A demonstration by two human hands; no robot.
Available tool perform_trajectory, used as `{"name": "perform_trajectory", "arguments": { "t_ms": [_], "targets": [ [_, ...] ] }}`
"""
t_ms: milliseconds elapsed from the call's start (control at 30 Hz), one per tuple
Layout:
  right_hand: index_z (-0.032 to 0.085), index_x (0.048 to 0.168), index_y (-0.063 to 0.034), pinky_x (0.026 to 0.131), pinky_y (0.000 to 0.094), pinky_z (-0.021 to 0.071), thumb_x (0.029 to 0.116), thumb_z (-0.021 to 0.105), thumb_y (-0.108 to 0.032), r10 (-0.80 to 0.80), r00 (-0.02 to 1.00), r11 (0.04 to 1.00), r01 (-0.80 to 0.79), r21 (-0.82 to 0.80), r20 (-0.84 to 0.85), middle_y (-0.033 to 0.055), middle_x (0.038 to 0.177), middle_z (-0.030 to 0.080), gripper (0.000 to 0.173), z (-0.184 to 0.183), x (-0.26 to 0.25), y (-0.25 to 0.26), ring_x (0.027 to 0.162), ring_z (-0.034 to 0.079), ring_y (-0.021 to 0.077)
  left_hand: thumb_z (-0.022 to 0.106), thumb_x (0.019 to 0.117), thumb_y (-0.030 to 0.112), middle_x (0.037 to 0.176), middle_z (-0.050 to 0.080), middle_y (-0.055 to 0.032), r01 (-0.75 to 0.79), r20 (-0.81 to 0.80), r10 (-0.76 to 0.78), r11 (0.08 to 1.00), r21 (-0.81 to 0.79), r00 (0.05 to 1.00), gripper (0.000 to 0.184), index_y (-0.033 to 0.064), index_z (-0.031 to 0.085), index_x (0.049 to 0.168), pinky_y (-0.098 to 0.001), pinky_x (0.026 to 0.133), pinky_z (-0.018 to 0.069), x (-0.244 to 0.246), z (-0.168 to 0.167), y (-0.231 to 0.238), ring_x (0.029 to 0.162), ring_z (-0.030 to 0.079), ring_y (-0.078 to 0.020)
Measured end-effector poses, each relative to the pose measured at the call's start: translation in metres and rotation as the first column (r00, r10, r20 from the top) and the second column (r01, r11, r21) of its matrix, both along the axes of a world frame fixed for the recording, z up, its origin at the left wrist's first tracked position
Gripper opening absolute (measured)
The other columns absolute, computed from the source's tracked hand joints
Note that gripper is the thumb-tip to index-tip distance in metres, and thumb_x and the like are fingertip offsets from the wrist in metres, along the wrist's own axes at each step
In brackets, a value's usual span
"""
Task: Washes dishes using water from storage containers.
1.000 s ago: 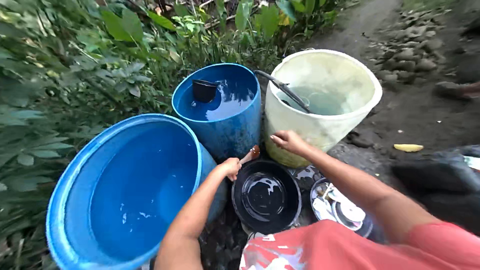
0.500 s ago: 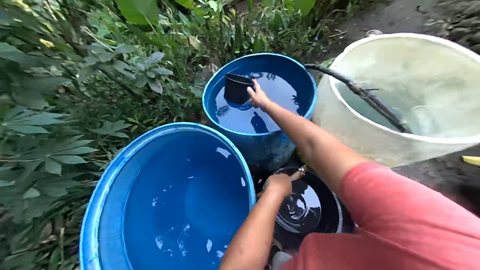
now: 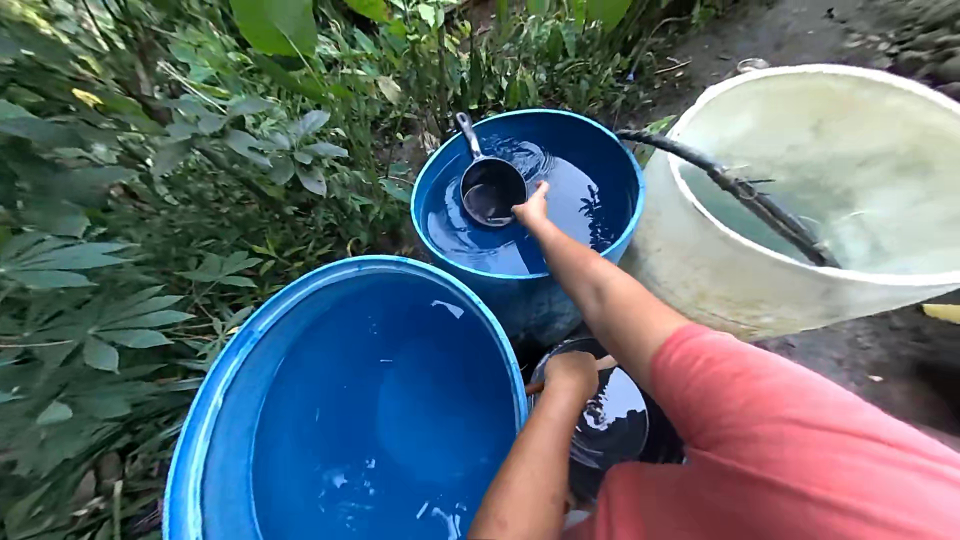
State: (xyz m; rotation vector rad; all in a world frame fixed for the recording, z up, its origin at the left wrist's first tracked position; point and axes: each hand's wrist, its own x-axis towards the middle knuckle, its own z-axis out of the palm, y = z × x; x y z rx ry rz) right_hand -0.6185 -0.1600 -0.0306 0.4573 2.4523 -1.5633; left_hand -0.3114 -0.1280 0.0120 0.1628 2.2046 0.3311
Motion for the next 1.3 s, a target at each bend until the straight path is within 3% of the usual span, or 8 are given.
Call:
{"name": "perform_trajectory", "arguments": {
  "t_ms": [133,300,467,567,667,800,1033,1300],
  "targets": [
    [0.057,0.131,-0.0025,0.063,0.0345,0.0507,0.1022,0.053,-0.032,0.2,0.905,0.978,-0.204,-0.031,0.376,0.013,0.099,0.064,0.042,-0.007,0.005,0.022,0.07,0.059,0.0183,0.034,0.1089,0.053,0.128,0.067,-0.0158,0.029,-0.037,-0.029,1.0,0.009,0.999,0.056,0.0097,0.066,0.123,-0.064,0.09,0.0528,-0.002,-0.005,-0.002,0.118,0.065,-0.0365],
    [0.055,0.136,0.0058,0.098,0.0681,0.0494,0.0985,0.058,-0.01,0.426,0.895,0.805,-0.441,0.397,0.13,0.0308,0.131,0.062,0.041,0.006,0.015,0.043,0.121,0.062,0.0461,0.03,0.1103,0.049,0.129,0.067,-0.0161,0.066,-0.048,-0.067,0.998,-0.014,0.997,0.054,0.0109,0.064,0.129,-0.0635,0.091,0.0526,-0.004,-0.006,0.0,0.12,0.065,-0.0366],
    [0.024,0.152,0.0112,0.102,0.0636,0.0486,0.0989,0.057,-0.005,0.435,0.861,0.656,-0.503,0.563,0.264,0.0325,0.141,0.054,0.064,0.026,0.047,0.057,0.128,0.058,0.047,0.037,0.1088,0.05,0.13,0.067,-0.0148,0.087,-0.102,-0.086,0.996,0.011,0.991,0.05,0.0128,0.064,0.13,-0.0622,0.096,0.0513,-0.005,-0.012,-0.002,0.122,0.064,-0.0345],
    [0.061,0.126,0.0105,0.101,0.0547,0.0507,0.101,0.055,-0.014,0.405,0.837,0.773,-0.528,0.351,0.368,0.0255,0.131,0.062,0.035,0.029,0.042,0.067,0.12,0.063,0.035,0.044,0.1061,0.053,0.127,0.068,-0.0143,0.116,-0.145,-0.114,0.993,0.006,0.983,0.05,0.0127,0.066,0.126,-0.0617,0.097,0.0513,-0.005,-0.018,-0.004,0.121,0.065,-0.0338],
    [0.06,0.123,-0.0011,0.063,0.0349,0.0503,0.1056,0.044,-0.024,0.29,0.885,0.944,-0.327,0.042,0.363,0.0107,0.093,0.062,0.033,0.057,0.062,0.094,0.069,0.057,0.0166,0.052,0.1036,0.048,0.127,0.069,-0.0139,0.146,-0.184,-0.144,0.989,-0.004,0.972,0.045,0.0129,0.067,0.126,-0.0615,0.098,0.0506,-0.004,-0.022,-0.005,0.122,0.064,-0.0333],
    [0.057,0.11,-0.0062,0.045,0.0212,0.0381,0.1046,0.045,-0.024,0.256,0.915,0.94,-0.16,-0.303,0.312,0.0007,0.072,0.05,0.022,0.102,0.103,0.14,0.048,0.042,0.0062,0.062,0.0992,0.043,0.127,0.068,-0.0175,0.158,-0.233,-0.159,0.987,-0.025,0.959,0.043,0.0119,0.066,0.129,-0.0652,0.099,0.0491,-0.007,-0.013,-0.003,0.122,0.063,-0.0383],
    [0.056,0.096,-0.0108,0.035,0.0168,0.0266,0.1033,0.044,-0.026,0.355,0.868,0.825,-0.117,-0.553,0.347,-0.0025,0.062,0.048,0.02,0.124,0.218,0.275,0.038,0.031,0.0021,0.068,0.0967,0.041,0.106,0.072,-0.0212,0.057,-0.326,-0.057,0.998,-0.01,0.944,0.035,0.01,0.069,0.113,-0.0711,0.082,0.0525,0.048,-0.054,0.041,0.1,0.069,-0.0449],
    [0.057,0.1,-0.0071,0.038,0.0202,0.0309,0.1051,0.048,-0.024,0.201,0.925,0.742,0.071,-0.667,0.322,-0.0027,0.055,0.042,0.019,0.038,0.445,0.486,0.038,0.034,0.0041,0.057,0.1011,0.049,0.123,0.07,-0.0147,0.221,-0.141,-0.215,0.975,0.026,0.966,0.045,0.0163,0.067,0.13,-0.0651,0.097,0.0501,0.15,-0.081,0.255,0.117,0.066,-0.0358]
  ]
}}
